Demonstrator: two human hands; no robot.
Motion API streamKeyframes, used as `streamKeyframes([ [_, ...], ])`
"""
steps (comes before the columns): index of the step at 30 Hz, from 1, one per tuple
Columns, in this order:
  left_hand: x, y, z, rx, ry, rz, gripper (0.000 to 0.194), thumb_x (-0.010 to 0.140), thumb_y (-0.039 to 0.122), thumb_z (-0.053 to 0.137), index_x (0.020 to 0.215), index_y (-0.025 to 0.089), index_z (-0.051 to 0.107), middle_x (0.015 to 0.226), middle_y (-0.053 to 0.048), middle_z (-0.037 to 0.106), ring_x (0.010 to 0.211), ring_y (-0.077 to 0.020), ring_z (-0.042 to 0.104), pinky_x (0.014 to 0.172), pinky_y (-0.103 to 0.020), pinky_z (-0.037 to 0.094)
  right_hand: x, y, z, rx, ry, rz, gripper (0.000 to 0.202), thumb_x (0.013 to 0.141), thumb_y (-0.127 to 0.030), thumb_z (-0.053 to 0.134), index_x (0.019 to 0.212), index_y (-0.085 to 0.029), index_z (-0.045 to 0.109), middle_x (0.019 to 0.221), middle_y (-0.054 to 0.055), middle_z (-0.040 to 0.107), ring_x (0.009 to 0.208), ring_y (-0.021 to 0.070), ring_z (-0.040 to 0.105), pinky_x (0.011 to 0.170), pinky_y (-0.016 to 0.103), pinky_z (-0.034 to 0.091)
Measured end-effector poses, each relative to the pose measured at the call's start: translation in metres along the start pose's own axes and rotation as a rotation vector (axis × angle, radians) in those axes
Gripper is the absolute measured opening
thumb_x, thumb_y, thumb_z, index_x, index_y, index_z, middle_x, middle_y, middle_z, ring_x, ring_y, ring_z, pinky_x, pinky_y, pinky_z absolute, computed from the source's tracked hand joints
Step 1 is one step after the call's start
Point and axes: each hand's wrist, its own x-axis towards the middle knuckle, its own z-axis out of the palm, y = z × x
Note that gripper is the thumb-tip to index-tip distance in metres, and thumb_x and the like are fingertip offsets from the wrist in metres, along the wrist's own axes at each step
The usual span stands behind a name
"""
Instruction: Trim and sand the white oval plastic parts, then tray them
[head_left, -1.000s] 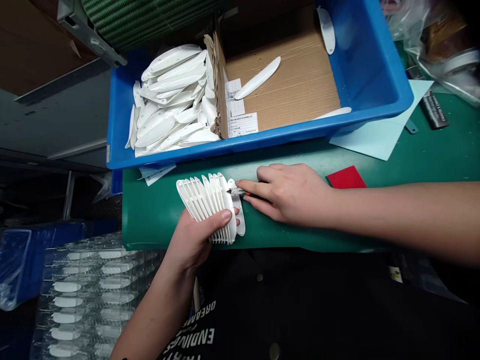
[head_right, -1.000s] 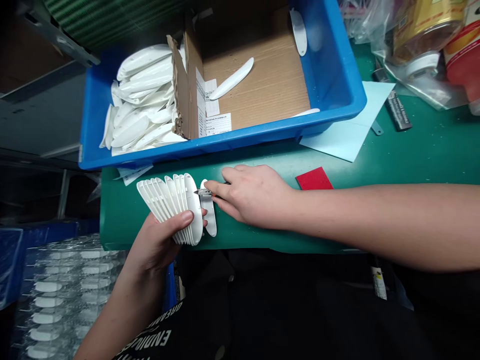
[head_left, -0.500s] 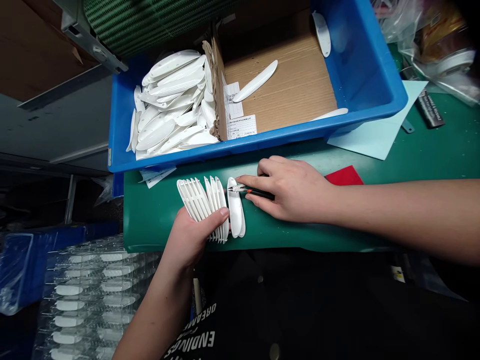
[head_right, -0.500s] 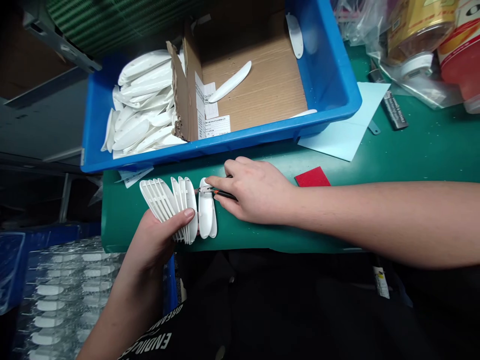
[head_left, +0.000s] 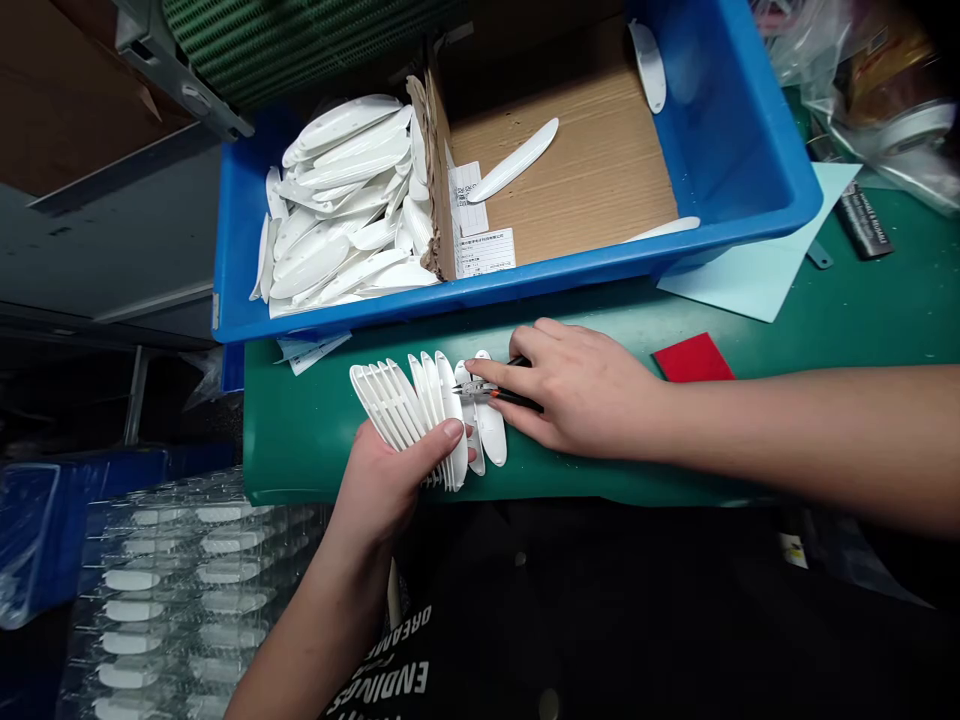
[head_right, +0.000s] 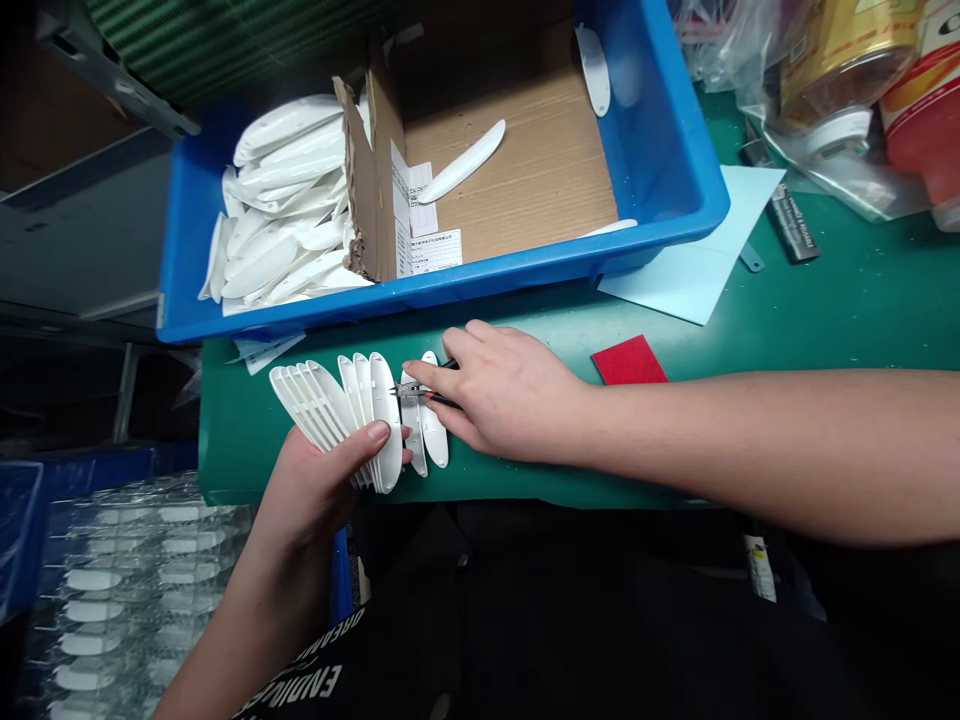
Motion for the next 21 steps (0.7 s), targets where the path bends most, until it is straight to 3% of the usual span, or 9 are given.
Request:
streamKeyframes([
  [8, 0.001, -0.001, 0.004, -0.021, 0.029, 0.020, 0.044, 0.079, 0.035, 0.092, 0.114, 0.015, 0.074, 0.091, -0.010, 0.081, 0.076, -0.0249, 0.078, 0.069, -0.033, 0.066, -0.001, -0.004, -0.001, -0.067, -0.052, 0.002, 0.045, 0.112, -0.046, 0.045, 0.144, -0.023, 0.066, 0.102, 0.012, 0.062, 0.091, 0.0248, 0.054, 0.071, 0.033, 0.032],
  [13, 0.002, 0.001, 0.003, -0.052, 0.024, 0.007, 0.045, 0.076, 0.034, 0.093, 0.111, 0.015, 0.074, 0.099, -0.012, 0.083, 0.081, -0.0276, 0.080, 0.072, -0.035, 0.067, -0.002, -0.003, 0.000, -0.065, -0.027, -0.009, 0.043, 0.113, -0.045, 0.043, 0.141, -0.024, 0.069, 0.096, 0.009, 0.065, 0.084, 0.0217, 0.057, 0.065, 0.033, 0.028],
  [17, 0.001, 0.001, 0.002, -0.044, 0.015, -0.014, 0.046, 0.078, 0.038, 0.090, 0.116, 0.017, 0.075, 0.097, -0.010, 0.083, 0.072, -0.0277, 0.078, 0.065, -0.037, 0.066, -0.002, 0.001, 0.000, 0.045, 0.033, 0.033, 0.042, 0.111, -0.047, 0.048, 0.140, -0.027, 0.071, 0.091, 0.005, 0.065, 0.078, 0.0181, 0.058, 0.063, 0.032, 0.028],
  [21, 0.004, -0.001, 0.003, -0.043, 0.081, 0.019, 0.057, 0.079, 0.038, 0.090, 0.129, 0.019, 0.073, 0.120, -0.012, 0.081, 0.104, -0.0344, 0.078, 0.084, -0.039, 0.066, -0.001, 0.007, -0.001, 0.114, 0.093, 0.099, 0.042, 0.109, -0.047, 0.052, 0.143, -0.028, 0.070, 0.091, 0.004, 0.065, 0.079, 0.0172, 0.058, 0.062, 0.031, 0.028],
])
